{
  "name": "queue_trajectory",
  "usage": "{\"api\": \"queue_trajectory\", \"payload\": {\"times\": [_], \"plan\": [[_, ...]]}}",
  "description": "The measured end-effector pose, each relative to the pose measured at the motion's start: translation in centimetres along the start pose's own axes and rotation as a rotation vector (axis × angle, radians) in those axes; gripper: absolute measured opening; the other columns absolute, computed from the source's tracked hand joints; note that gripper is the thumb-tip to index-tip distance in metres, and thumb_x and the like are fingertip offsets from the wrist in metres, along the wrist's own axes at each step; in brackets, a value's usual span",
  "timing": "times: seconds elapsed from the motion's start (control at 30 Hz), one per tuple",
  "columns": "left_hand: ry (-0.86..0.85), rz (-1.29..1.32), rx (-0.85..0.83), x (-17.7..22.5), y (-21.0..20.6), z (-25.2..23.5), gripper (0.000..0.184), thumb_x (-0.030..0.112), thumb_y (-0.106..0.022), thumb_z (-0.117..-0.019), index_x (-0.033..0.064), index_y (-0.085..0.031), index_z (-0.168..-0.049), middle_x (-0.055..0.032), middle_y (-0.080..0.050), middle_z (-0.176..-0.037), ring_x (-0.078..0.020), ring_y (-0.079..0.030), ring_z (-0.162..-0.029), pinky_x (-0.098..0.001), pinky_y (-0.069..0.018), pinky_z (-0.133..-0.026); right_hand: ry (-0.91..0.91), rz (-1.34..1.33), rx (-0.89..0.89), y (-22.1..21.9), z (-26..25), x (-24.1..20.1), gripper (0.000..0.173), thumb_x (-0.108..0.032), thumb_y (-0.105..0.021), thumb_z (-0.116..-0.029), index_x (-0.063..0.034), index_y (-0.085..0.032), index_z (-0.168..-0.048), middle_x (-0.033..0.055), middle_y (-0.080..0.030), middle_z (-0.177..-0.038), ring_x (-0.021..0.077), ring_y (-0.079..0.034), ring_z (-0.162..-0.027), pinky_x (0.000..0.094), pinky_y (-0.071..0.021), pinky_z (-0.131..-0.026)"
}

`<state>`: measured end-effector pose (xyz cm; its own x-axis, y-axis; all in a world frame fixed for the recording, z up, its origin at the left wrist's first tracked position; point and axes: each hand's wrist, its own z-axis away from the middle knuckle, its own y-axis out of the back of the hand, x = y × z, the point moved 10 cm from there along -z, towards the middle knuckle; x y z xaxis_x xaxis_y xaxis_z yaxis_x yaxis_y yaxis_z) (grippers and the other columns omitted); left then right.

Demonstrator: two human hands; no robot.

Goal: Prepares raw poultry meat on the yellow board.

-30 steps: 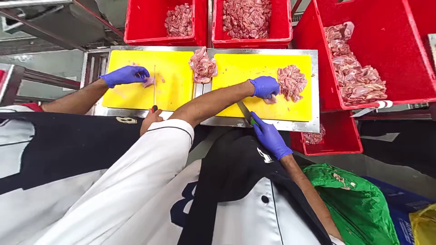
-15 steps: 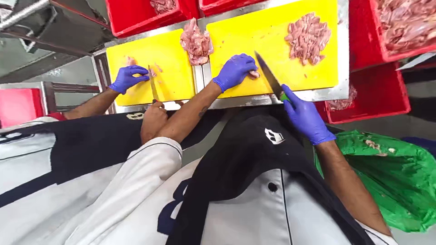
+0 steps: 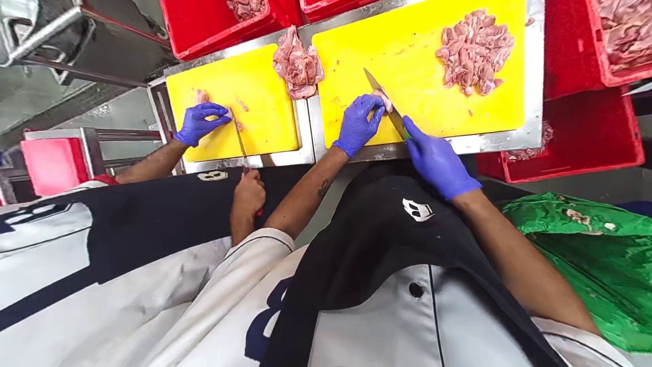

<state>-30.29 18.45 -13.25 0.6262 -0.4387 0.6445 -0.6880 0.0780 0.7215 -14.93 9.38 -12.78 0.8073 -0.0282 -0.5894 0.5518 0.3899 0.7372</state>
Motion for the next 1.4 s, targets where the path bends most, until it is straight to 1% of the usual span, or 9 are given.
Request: {"api": "queue_trajectory", "payload": {"times": [0.2,0.4,0.5,0.6,0.67,0.83,1.0,1.13,1.4], "plan": [[0.052,-0.039,-0.018,-1.1,0.3,-0.5,0.022,0.017,-0.073,-0.0898,0.0023,-0.072,-0.107,-0.014,-0.072,-0.111,-0.0286,-0.068,-0.11,-0.0434,-0.0558,-0.098,-0.041,0.026,-0.049,-0.2,4.2,2.2,0.051,-0.03,-0.039,-0.1096,-0.0289,-0.035,-0.161,0.0211,-0.071,-0.098,0.0421,-0.07,-0.087,0.0618,-0.0544,-0.075],[0.142,-0.209,-0.189,-1.7,0.1,-2.5,0.074,0.04,-0.078,-0.0837,0.0154,-0.053,-0.149,-0.0133,-0.053,-0.15,-0.0349,-0.047,-0.141,-0.0564,-0.0438,-0.109,-0.151,-0.06,0.105,3.8,3.7,7.0,0.05,-0.03,-0.042,-0.1095,-0.0297,-0.039,-0.159,0.0216,-0.071,-0.095,0.04,-0.07,-0.082,0.0635,-0.0537,-0.075],[0.04,-0.183,-0.403,-1.5,-1.2,-3.9,0.041,0.04,-0.071,-0.0891,0.0212,-0.071,-0.126,-0.0093,-0.056,-0.145,-0.0372,-0.041,-0.143,-0.0624,-0.039,-0.108,-0.27,-0.227,0.186,5.3,3.3,10.5,0.051,-0.034,-0.042,-0.1097,-0.0299,-0.038,-0.16,0.0154,-0.07,-0.095,0.0289,-0.067,-0.075,0.0547,-0.0555,-0.07],[0.043,-0.188,-0.535,-1.0,-1.0,-4.7,0.028,0.038,-0.069,-0.0921,0.0134,-0.071,-0.106,-0.0093,-0.07,-0.107,-0.0333,-0.061,-0.114,-0.0583,-0.0448,-0.097,-0.286,-0.216,0.145,6.3,5.5,10.1,0.05,-0.035,-0.042,-0.1093,-0.0309,-0.039,-0.159,0.0116,-0.07,-0.093,0.0233,-0.066,-0.073,0.0493,-0.0558,-0.069],[0.14,-0.039,-0.567,-0.9,-0.5,-5.0,0.029,0.033,-0.068,-0.0966,0.0056,-0.067,-0.107,-0.0111,-0.07,-0.092,-0.027,-0.068,-0.089,-0.0506,-0.0553,-0.084,-0.248,-0.19,0.162,7.3,6.7,8.3,0.05,-0.035,-0.04,-0.1097,-0.0299,-0.039,-0.16,0.0097,-0.069,-0.092,0.0206,-0.066,-0.073,0.047,-0.0555,-0.068],[0.501,0.397,-0.336,-2.2,-0.1,-2.7,0.031,0.028,-0.062,-0.1033,-0.001,-0.064,-0.113,-0.0118,-0.072,-0.09,-0.0185,-0.072,-0.074,-0.0385,-0.0633,-0.071,-0.098,-0.301,0.153,4.9,6.0,2.4,0.054,-0.031,-0.039,-0.109,-0.0286,-0.032,-0.162,0.005,-0.068,-0.087,0.016,-0.06,-0.061,0.0414,-0.0548,-0.057],[0.584,-0.153,-0.344,-4.5,1.8,0.3,0.035,0.043,-0.06,-0.0975,0.0124,-0.073,-0.108,-0.0086,-0.074,-0.09,-0.0291,-0.072,-0.089,-0.0579,-0.0569,-0.081,-0.12,-0.538,-0.038,-1.5,3.0,4.6,0.052,-0.027,-0.041,-0.1097,-0.0242,-0.035,-0.161,0.0011,-0.067,-0.087,0.011,-0.056,-0.055,0.0308,-0.0517,-0.05],[0.216,-0.073,-0.187,-2.4,2.3,-0.2,0.03,0.025,-0.066,-0.0949,0.007,-0.07,-0.118,-0.0102,-0.071,-0.118,-0.0243,-0.069,-0.106,-0.0435,-0.0576,-0.094,-0.083,0.107,0.052,1.5,4.5,0.1,0.056,-0.021,-0.036,-0.1071,-0.0153,-0.03,-0.163,0.0181,-0.071,-0.097,0.0349,-0.07,-0.082,0.0547,-0.0557,-0.074],[0.005,-0.139,-0.168,-0.5,0.1,-0.6,0.023,0.022,-0.065,-0.0933,0.0058,-0.074,-0.106,-0.0123,-0.072,-0.116,-0.0296,-0.067,-0.114,-0.0415,-0.0541,-0.1,-0.176,0.356,-0.182,0.1,5.5,-1.9,0.059,-0.021,-0.036,-0.1072,-0.0252,-0.023,-0.164,0.0225,-0.066,-0.108,0.0406,-0.069,-0.078,0.0564,-0.0551,-0.064]]}}
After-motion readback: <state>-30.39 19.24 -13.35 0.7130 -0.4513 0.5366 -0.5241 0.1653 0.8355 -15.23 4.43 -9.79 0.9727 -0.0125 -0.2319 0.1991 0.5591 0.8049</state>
